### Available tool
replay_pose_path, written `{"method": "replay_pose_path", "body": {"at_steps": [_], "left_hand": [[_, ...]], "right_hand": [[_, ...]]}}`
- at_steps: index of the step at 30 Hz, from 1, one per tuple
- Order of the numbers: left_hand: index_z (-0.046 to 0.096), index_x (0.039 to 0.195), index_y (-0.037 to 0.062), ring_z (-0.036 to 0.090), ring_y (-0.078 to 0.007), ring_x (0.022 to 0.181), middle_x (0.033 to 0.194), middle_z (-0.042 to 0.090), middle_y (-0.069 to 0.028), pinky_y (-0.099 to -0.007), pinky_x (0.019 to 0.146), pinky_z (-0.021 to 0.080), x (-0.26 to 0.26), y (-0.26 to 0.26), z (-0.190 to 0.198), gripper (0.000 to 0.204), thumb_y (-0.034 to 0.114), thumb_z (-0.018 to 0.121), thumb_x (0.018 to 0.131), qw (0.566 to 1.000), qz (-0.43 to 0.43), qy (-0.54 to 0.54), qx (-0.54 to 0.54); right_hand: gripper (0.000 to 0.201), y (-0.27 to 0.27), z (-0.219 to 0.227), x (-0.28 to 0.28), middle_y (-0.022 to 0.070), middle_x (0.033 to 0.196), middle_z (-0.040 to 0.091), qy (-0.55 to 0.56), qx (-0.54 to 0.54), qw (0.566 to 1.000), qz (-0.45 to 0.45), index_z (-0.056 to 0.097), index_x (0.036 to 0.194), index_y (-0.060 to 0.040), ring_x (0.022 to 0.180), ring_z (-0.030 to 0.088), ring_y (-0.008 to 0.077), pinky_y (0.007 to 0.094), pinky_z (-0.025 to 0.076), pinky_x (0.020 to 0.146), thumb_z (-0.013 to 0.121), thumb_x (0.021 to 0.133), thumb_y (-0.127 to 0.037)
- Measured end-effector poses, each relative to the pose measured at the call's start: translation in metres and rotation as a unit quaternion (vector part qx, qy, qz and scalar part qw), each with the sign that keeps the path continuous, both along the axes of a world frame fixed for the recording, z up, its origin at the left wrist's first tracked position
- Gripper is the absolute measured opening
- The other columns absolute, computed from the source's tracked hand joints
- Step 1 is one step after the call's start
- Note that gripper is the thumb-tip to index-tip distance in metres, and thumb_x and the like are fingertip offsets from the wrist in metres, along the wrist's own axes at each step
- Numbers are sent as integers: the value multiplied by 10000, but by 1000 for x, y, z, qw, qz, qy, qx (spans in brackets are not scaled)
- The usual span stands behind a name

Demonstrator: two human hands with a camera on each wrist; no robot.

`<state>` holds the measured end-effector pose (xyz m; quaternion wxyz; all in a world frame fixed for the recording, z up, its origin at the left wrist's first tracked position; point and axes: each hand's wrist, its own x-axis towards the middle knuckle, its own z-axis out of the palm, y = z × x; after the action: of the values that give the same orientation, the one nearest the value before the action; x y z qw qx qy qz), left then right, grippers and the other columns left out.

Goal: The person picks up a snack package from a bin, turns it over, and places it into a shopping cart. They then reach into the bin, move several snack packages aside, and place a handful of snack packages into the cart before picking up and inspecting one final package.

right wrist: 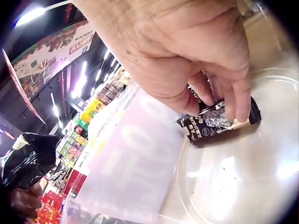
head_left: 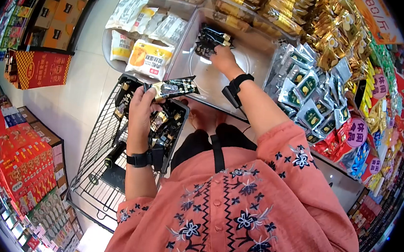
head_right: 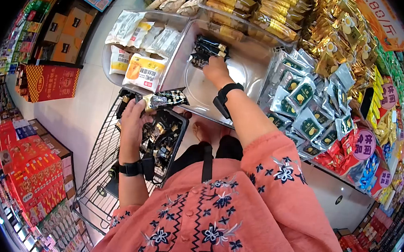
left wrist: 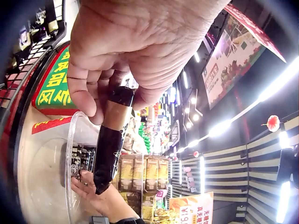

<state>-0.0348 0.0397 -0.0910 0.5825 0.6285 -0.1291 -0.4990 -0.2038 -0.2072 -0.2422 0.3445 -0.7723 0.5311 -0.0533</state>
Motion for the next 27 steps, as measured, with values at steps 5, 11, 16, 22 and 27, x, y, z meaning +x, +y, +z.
{"method": "replay_pose_path", "body": {"at_steps": [5,11,16,22,27], "left_hand": [[580,1138,2,653,-135,803,1011,679,-66,-227,621,488,0,-5,0,279,226,578,971,1000,-2,2,4],[583,1133,4,645,-128,804,1007,678,-63,-224,619,484,0,-8,-2,280,230,585,966,1000,-2,7,0],[587,1099,3,633,-116,806,997,672,-63,-224,632,481,-1,-9,2,265,232,575,966,1000,2,1,9],[578,1087,7,632,-121,802,1002,666,-63,-228,633,479,1,-5,2,259,231,579,958,1000,8,-5,19],[574,1099,6,632,-122,806,1004,665,-61,-230,633,479,2,-3,2,268,235,582,960,1000,10,6,13]], "right_hand": [[364,4,6,-1,289,1143,577,-14,-16,1000,-20,635,1119,13,1051,592,443,441,487,934,648,810,-180],[398,7,21,-2,277,1229,501,24,13,999,-17,596,1167,-10,1056,594,442,442,495,943,668,810,-172],[364,8,22,2,270,1229,492,77,-12,997,11,582,1149,-30,1038,611,437,449,513,915,673,819,-155],[292,11,19,3,242,1129,582,131,-86,987,46,620,1117,-27,952,670,413,456,566,794,633,829,-72],[261,8,20,5,232,1107,610,127,-116,983,70,627,1087,-40,920,679,386,450,568,774,640,830,-82]]}}
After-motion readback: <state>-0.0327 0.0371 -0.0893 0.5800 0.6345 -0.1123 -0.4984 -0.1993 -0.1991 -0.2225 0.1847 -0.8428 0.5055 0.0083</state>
